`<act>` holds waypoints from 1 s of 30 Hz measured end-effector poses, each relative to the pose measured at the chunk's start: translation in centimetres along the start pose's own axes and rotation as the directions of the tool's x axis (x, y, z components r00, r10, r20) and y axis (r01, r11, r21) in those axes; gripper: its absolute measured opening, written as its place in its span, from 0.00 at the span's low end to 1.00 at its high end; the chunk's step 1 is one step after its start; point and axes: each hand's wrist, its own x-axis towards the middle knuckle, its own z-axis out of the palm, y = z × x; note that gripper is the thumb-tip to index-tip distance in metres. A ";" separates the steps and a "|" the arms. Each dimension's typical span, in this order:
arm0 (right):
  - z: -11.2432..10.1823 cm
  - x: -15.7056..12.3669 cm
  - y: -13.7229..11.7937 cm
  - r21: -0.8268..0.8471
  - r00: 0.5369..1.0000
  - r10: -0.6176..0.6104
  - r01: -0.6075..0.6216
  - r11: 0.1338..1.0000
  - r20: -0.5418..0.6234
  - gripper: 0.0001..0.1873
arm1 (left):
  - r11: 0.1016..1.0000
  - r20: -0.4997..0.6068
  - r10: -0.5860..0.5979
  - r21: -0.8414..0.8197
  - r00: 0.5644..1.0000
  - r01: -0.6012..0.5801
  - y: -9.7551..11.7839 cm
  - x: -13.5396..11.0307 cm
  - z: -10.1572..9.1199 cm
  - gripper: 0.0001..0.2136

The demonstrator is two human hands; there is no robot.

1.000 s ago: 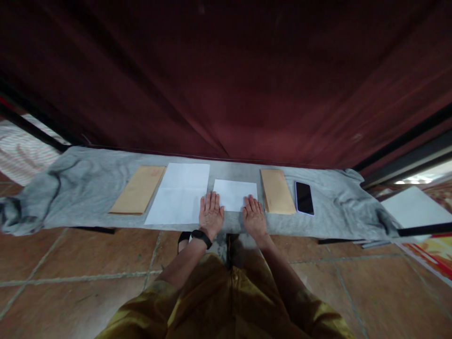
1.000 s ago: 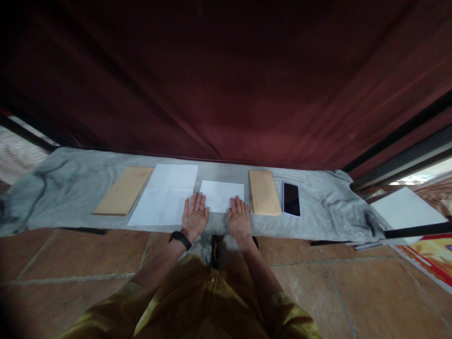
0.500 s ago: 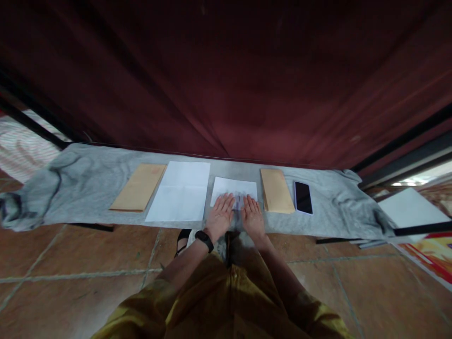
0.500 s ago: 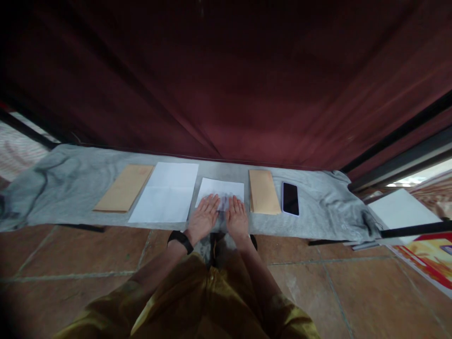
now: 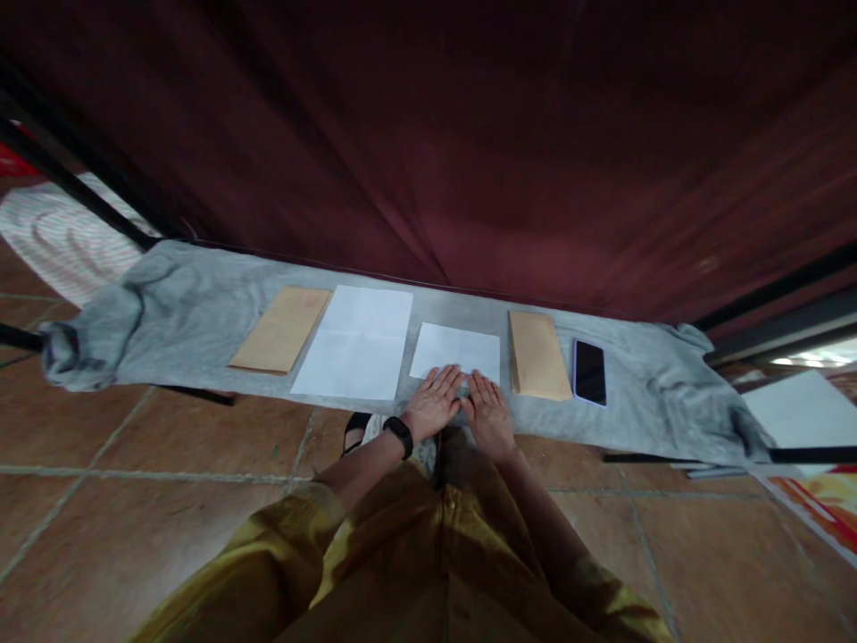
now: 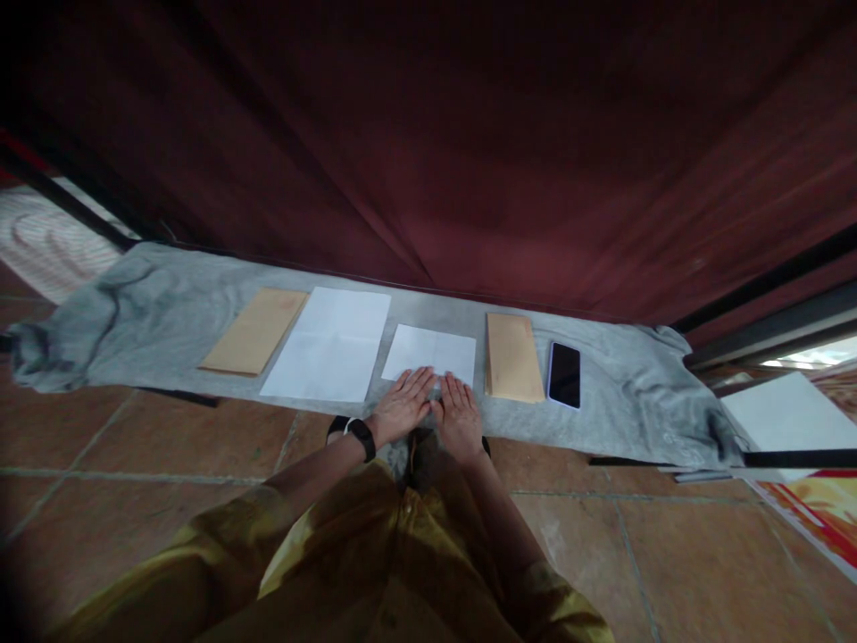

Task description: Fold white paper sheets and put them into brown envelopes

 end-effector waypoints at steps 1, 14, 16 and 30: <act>-0.1 -0.2 0.1 -0.008 1.000 0.000 0.000 1.000 -0.004 0.29 | 1.000 0.000 0.001 0.001 1.000 -0.001 0.0 0.0 0.1 0.28; -0.7 -0.5 -0.3 0.020 0.998 0.054 -0.053 0.998 -0.026 0.29 | 1.000 0.010 0.008 0.011 1.000 -0.008 0.0 0.0 0.0 0.28; -1.3 -0.3 -0.6 0.091 0.996 0.080 -0.077 0.993 -0.033 0.29 | 1.000 0.014 0.005 0.007 1.000 -0.005 0.0 0.0 0.1 0.28; -6.2 -0.3 -15.5 0.636 0.904 -0.426 0.347 0.689 -0.031 0.19 | 1.000 -0.008 -0.019 0.004 1.000 0.019 0.0 -0.1 1.1 0.28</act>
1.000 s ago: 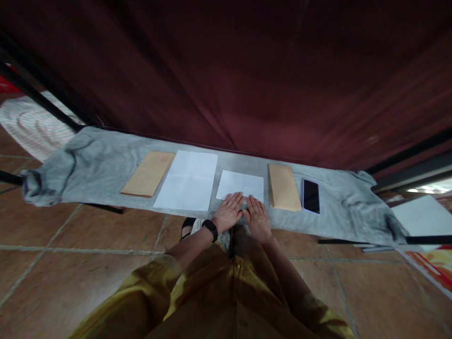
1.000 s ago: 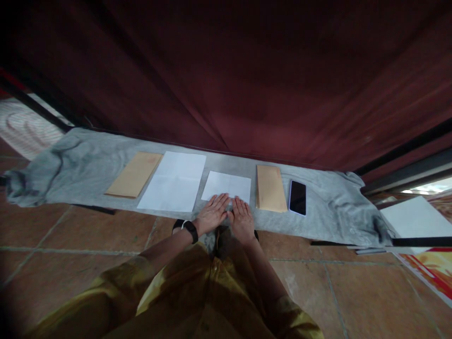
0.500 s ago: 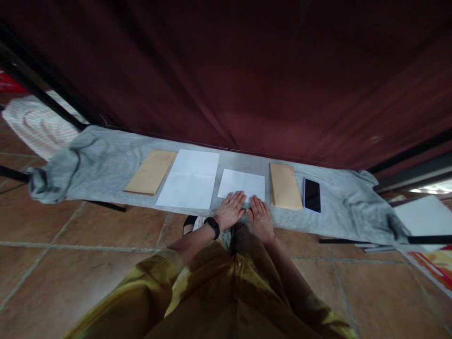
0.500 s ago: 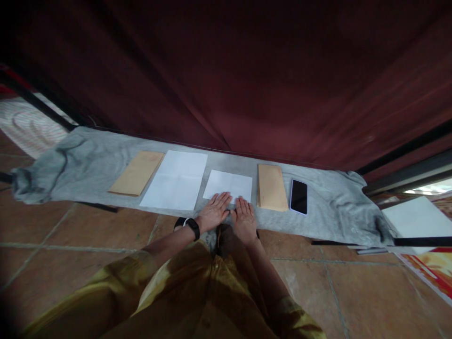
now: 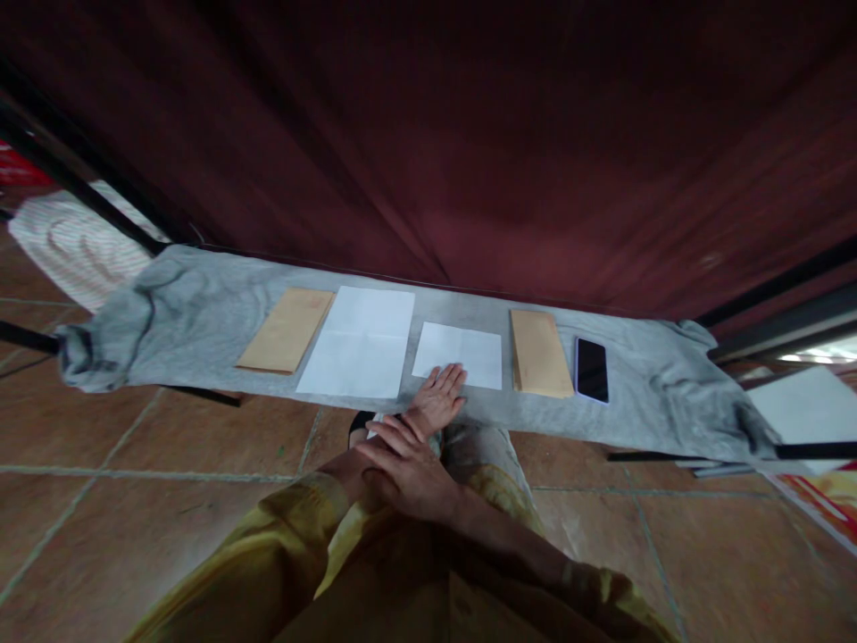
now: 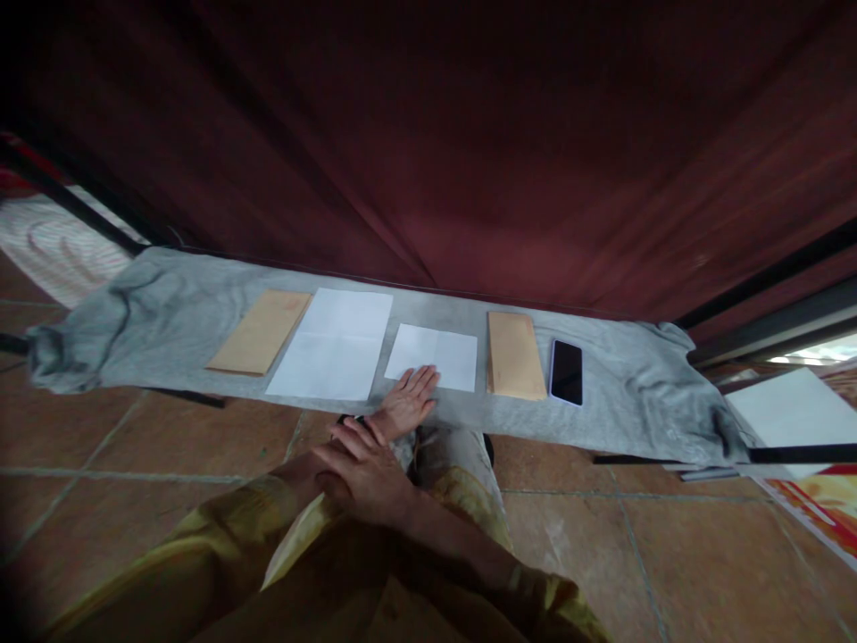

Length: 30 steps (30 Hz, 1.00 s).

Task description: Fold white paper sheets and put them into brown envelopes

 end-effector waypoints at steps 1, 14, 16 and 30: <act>0.0 0.0 -0.2 0.042 1.000 0.013 -0.013 0.999 0.008 0.18 | 1.000 -0.003 0.005 0.004 1.000 -0.005 0.0 0.0 -0.1 0.28; -3.4 -3.5 6.2 0.107 0.865 0.338 -0.322 0.941 -0.371 0.17 | 0.999 0.043 0.041 0.007 0.998 -0.042 -0.3 0.0 -0.8 0.27; -4.1 -3.3 8.9 0.031 0.839 0.366 -0.387 0.922 -0.404 0.21 | 0.999 0.043 0.035 0.010 0.998 -0.035 -0.2 0.0 -1.2 0.27; -4.7 -5.1 15.4 -0.554 0.879 0.385 -0.476 0.683 -0.280 0.27 | 0.999 -0.023 -0.045 -0.018 0.999 0.045 -0.4 -0.4 -1.5 0.30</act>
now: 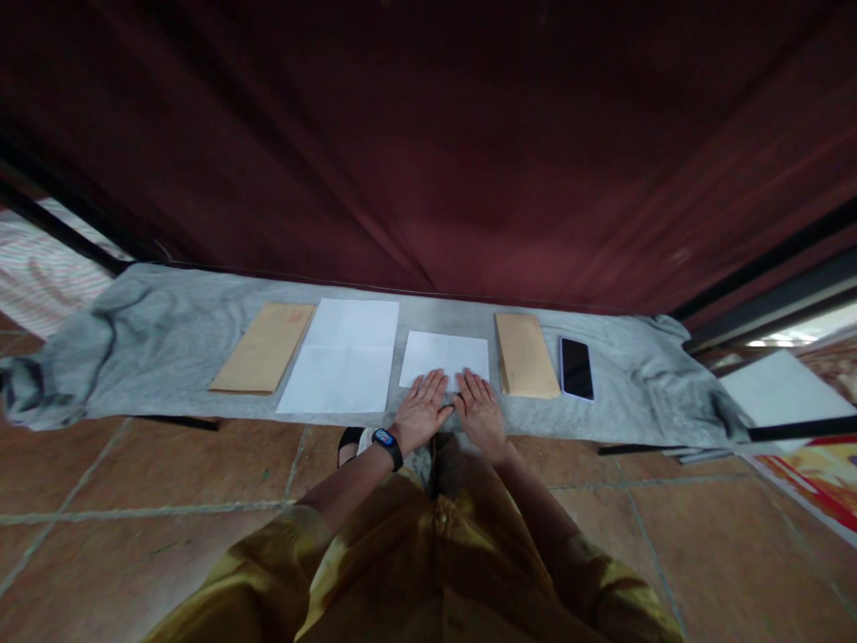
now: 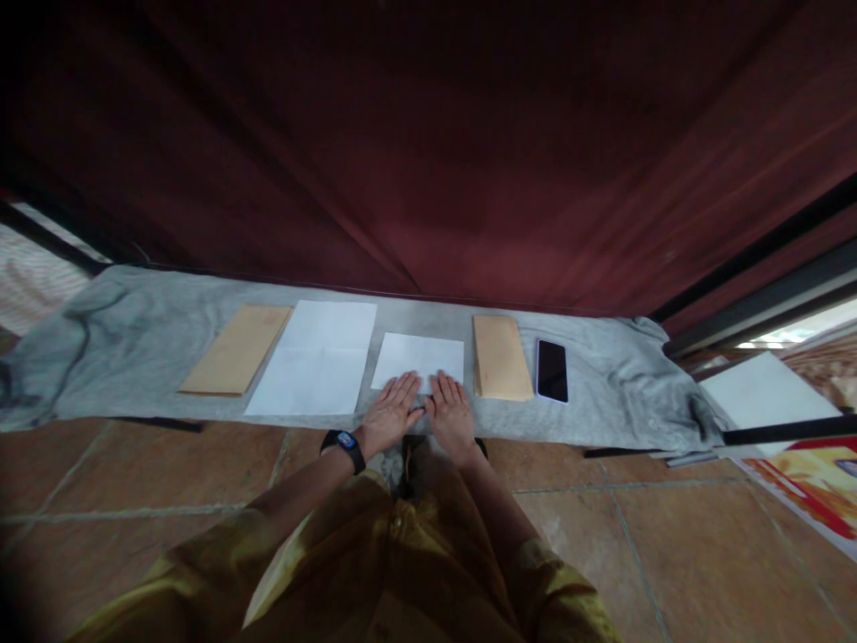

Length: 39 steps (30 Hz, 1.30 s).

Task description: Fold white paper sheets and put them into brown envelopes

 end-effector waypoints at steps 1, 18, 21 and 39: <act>-0.1 -0.2 0.2 -0.012 1.000 0.003 -0.003 1.000 -0.010 0.28 | 1.000 -0.014 -0.017 -0.001 1.000 0.017 -0.2 -0.2 0.0 0.31; -0.8 -0.3 -0.7 -0.004 0.990 0.091 -0.092 0.996 -0.106 0.29 | 0.929 -0.122 -0.367 -0.007 0.922 0.369 -2.8 0.0 -0.3 0.26; -0.3 1.6 -2.2 0.034 0.996 0.027 -0.024 0.999 -0.083 0.27 | 0.909 -0.076 -0.416 -0.018 0.906 0.416 -3.5 1.6 -0.6 0.24; 0.8 -0.3 0.7 -0.108 0.994 0.066 -0.075 0.991 -0.087 0.30 | 0.883 -0.024 -0.460 0.095 0.888 0.460 -2.5 2.1 -2.9 0.23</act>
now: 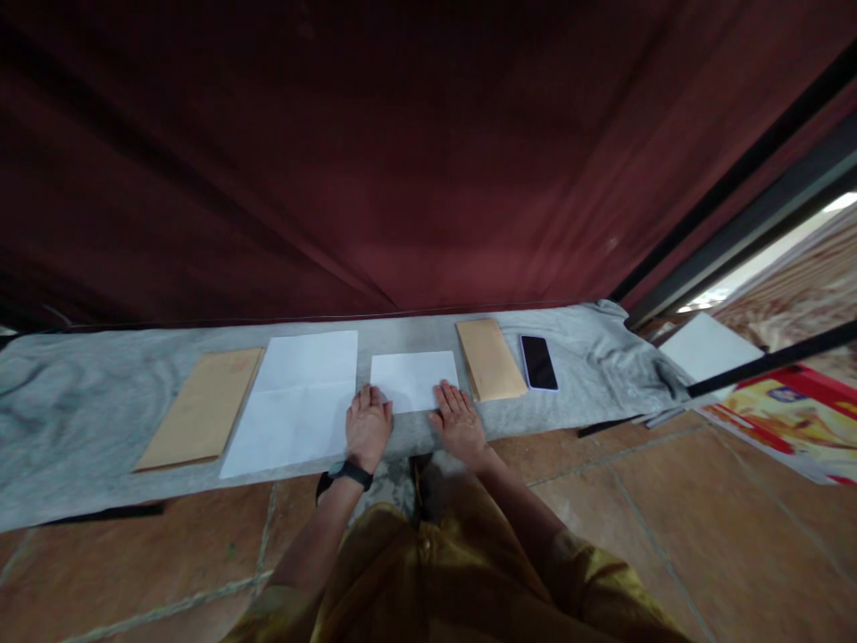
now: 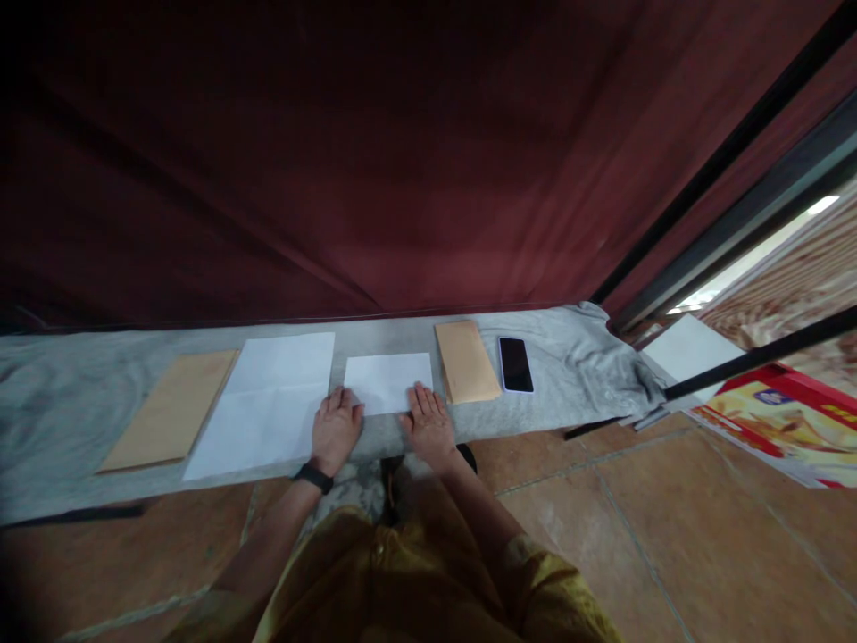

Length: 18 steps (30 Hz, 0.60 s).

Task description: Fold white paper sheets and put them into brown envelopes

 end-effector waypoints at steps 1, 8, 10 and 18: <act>0.0 -0.3 0.2 -0.006 1.000 0.008 -0.008 1.000 -0.009 0.31 | 1.000 -0.003 0.002 0.000 1.000 -0.002 -0.1 0.0 0.0 0.23; -0.9 0.5 0.1 0.028 0.996 0.086 -0.087 0.996 0.012 0.29 | 0.997 -0.066 0.028 -0.073 0.997 -0.032 -0.2 0.1 0.4 0.24; -1.1 2.2 -0.5 0.071 0.997 0.074 -0.077 0.994 0.034 0.29 | 0.986 -0.102 0.093 -0.127 0.990 -0.106 0.3 0.3 0.9 0.24; 1.6 7.6 -2.3 0.102 0.997 0.021 -0.028 0.994 0.070 0.26 | 0.984 -0.055 0.034 -0.173 0.998 -0.043 1.5 0.6 2.7 0.25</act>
